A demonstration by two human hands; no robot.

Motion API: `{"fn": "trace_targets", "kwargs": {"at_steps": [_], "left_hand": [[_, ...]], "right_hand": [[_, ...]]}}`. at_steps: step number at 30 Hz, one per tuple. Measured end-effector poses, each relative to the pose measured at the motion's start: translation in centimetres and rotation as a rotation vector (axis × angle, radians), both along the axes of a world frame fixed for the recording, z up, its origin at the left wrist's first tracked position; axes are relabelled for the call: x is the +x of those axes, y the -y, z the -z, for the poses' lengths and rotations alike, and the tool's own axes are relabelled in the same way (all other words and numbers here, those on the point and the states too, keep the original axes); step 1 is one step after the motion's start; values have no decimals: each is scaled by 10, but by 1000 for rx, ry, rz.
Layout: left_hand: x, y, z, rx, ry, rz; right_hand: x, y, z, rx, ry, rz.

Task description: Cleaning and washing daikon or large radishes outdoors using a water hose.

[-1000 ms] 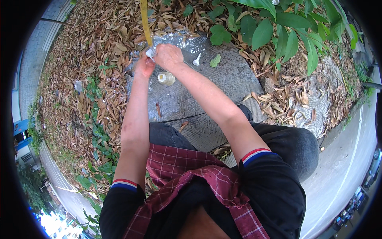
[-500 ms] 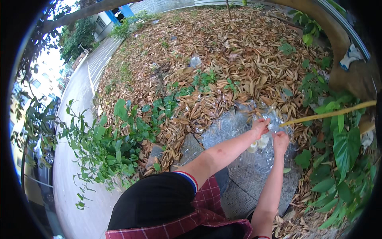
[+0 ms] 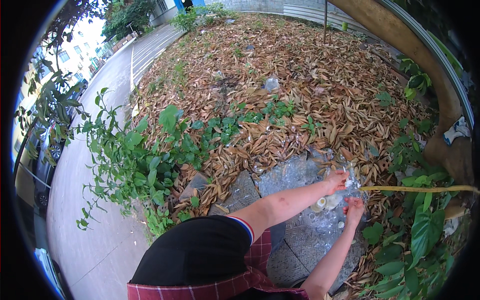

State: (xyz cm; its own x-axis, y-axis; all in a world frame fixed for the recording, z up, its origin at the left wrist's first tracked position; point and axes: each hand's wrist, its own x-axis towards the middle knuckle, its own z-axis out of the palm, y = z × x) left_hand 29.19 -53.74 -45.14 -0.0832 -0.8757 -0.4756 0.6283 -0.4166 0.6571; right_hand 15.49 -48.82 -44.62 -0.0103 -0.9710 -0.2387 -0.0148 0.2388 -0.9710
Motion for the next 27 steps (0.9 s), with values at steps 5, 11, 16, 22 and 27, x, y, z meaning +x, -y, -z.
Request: {"fn": "trace_targets", "kwargs": {"at_steps": [5, 11, 16, 22, 27], "left_hand": [[-9, -8, -5, -47, -5, 34], [12, -7, 3, 30, -42, -28], [13, -8, -8, 29, -21, 38], [-5, -12, -11, 50, -4, 120], [1, -8, 0, 58, 7, 43]], "right_hand": [[9, 13, 20, -189, -156, 3], [24, -6, 5, 9, 195, 114], [19, -4, 7, -138, -43, 25], [35, -3, -7, -293, -170, 189], [31, 0, -3, -294, -238, 112]]}}
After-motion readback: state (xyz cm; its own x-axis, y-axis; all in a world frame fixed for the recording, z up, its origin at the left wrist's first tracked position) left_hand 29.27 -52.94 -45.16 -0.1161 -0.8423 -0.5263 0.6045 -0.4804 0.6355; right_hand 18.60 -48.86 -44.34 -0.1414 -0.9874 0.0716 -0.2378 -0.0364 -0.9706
